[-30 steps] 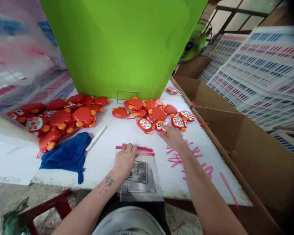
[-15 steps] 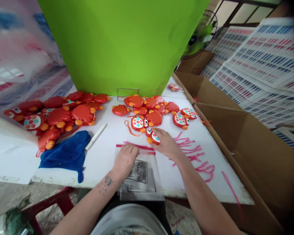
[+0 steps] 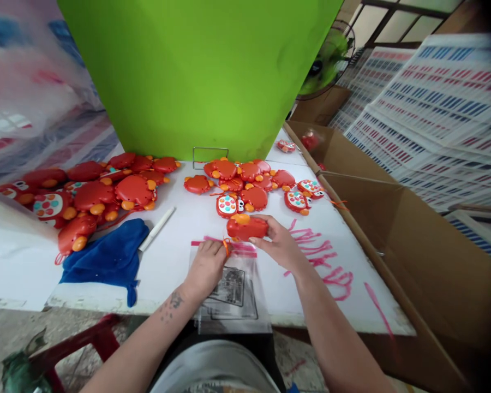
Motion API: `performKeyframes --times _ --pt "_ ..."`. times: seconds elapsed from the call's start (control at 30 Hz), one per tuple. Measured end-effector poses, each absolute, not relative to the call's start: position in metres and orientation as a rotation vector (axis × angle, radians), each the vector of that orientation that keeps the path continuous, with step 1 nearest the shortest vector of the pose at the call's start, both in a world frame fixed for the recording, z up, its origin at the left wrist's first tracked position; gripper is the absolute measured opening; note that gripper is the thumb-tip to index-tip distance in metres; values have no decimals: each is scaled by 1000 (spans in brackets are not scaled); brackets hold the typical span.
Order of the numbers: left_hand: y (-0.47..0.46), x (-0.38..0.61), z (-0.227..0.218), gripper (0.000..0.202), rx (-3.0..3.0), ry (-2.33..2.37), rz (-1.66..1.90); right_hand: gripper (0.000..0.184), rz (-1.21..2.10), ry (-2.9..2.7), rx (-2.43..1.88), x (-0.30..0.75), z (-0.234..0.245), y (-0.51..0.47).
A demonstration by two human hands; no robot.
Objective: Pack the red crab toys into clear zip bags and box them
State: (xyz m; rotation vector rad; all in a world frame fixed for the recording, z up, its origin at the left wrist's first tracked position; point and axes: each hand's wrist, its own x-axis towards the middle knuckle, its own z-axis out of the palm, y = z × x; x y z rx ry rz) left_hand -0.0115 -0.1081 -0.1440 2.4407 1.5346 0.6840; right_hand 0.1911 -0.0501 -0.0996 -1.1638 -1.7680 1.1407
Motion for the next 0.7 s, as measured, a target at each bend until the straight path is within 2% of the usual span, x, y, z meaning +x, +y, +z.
performKeyframes --times 0.33,0.43,0.57,0.7 --pt "-109 -11 -143 13 2360 1658 964 40 1101 -2059 -1171 163 -121 -39" --pt "-109 -11 -141 7 2330 1644 1027 39 954 -2252 -1149 156 -122 -44" --pt "-106 -12 -138 5 2146 1514 1132 39 672 -2140 -1446 163 -119 -52" --pt "-105 -16 -130 8 1929 1421 1061 36 642 -2021 -1666 175 -121 -65"
